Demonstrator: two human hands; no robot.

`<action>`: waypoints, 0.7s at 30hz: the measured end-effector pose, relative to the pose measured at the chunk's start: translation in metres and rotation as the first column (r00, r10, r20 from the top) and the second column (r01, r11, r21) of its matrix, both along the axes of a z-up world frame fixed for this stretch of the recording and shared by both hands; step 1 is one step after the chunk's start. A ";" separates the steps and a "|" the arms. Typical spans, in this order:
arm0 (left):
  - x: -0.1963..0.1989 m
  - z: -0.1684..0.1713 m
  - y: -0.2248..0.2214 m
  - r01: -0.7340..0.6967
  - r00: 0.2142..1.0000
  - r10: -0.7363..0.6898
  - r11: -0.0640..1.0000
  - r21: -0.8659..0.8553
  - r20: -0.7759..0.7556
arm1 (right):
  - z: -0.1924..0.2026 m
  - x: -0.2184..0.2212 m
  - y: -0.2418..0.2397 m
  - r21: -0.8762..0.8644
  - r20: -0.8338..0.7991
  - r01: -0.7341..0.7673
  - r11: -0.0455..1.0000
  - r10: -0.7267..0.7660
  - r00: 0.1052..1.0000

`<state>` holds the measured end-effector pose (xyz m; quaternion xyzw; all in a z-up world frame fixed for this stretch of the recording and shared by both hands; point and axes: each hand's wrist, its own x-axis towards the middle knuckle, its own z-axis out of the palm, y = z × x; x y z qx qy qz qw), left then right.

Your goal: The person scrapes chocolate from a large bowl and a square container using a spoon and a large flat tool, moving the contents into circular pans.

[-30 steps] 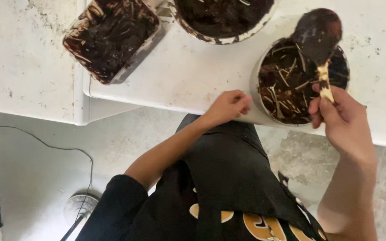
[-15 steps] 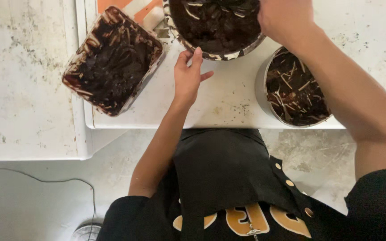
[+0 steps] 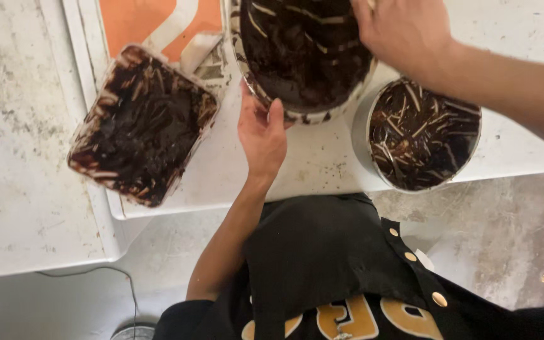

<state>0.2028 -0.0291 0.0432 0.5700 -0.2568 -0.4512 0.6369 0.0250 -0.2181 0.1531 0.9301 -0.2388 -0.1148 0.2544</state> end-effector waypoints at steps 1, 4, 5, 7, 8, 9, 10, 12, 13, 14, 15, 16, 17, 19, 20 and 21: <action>0.001 0.004 0.000 -0.007 0.999 0.005 0.999 -0.049 -0.041 | 0.008 -0.001 0.007 -0.129 -0.156 -0.019 0.992 -0.002 0.988; -0.007 0.005 0.004 -0.023 0.989 0.014 0.998 -0.059 -0.145 | 0.015 0.007 0.014 0.172 -0.386 0.357 0.918 -0.271 0.882; -0.010 0.004 0.006 -0.036 0.980 0.028 0.999 -0.036 -0.199 | 0.015 0.006 0.020 0.177 -0.392 0.362 0.915 -0.271 0.879; -0.015 0.002 0.006 -0.057 0.978 0.046 0.997 -0.049 -0.204 | 0.013 0.006 0.028 0.263 -0.532 0.581 0.770 -0.387 0.753; -0.019 0.002 0.011 -0.078 0.976 0.066 0.996 -0.048 -0.210 | 0.015 0.002 0.033 0.269 -0.541 0.585 0.765 -0.383 0.749; -0.023 0.001 0.014 -0.075 0.975 0.066 0.997 -0.035 -0.214 | 0.018 -0.003 0.038 0.316 -0.451 0.535 0.784 -0.372 0.811; -0.025 -0.001 0.013 -0.082 0.974 0.067 0.995 -0.062 -0.215 | 0.020 -0.005 0.043 0.355 -0.349 0.478 0.804 -0.360 0.865; -0.029 -0.002 0.012 -0.088 0.975 0.067 0.992 -0.090 -0.214 | 0.026 -0.009 0.056 0.397 -0.436 0.617 0.679 -0.453 0.778; -0.030 -0.003 0.012 -0.092 0.977 0.078 0.994 -0.065 -0.198 | 0.027 -0.012 0.060 0.415 -0.523 0.736 0.534 -0.523 0.674; -0.032 -0.004 0.013 -0.092 0.980 0.083 0.995 -0.040 -0.182 | 0.025 -0.015 0.065 0.416 -0.522 0.739 0.529 -0.527 0.671; -0.032 -0.006 0.014 -0.086 0.980 0.077 0.996 -0.040 -0.182 | 0.020 -0.018 0.070 0.558 -0.383 0.673 0.485 -0.570 0.727; -0.031 -0.008 0.015 -0.086 0.979 0.071 0.994 -0.071 -0.193 | 0.014 -0.023 0.072 0.684 -0.233 0.577 0.446 -0.615 0.753; -0.030 -0.010 0.016 -0.087 0.977 0.065 0.991 -0.103 -0.203 | 0.009 -0.026 0.072 0.686 -0.233 0.578 0.442 -0.619 0.750; -0.028 -0.013 0.016 -0.073 0.979 0.054 0.993 -0.089 -0.198 | 0.000 -0.029 0.074 0.802 -0.074 0.420 0.424 -0.628 0.774; -0.026 -0.013 0.015 -0.065 0.980 0.047 0.994 -0.087 -0.195 | -0.001 -0.028 0.076 0.803 -0.070 0.417 0.425 -0.629 0.775; -0.024 -0.012 0.017 -0.065 0.980 0.047 0.994 -0.089 -0.191 | 0.000 -0.024 0.076 0.835 -0.111 0.441 0.330 -0.683 0.721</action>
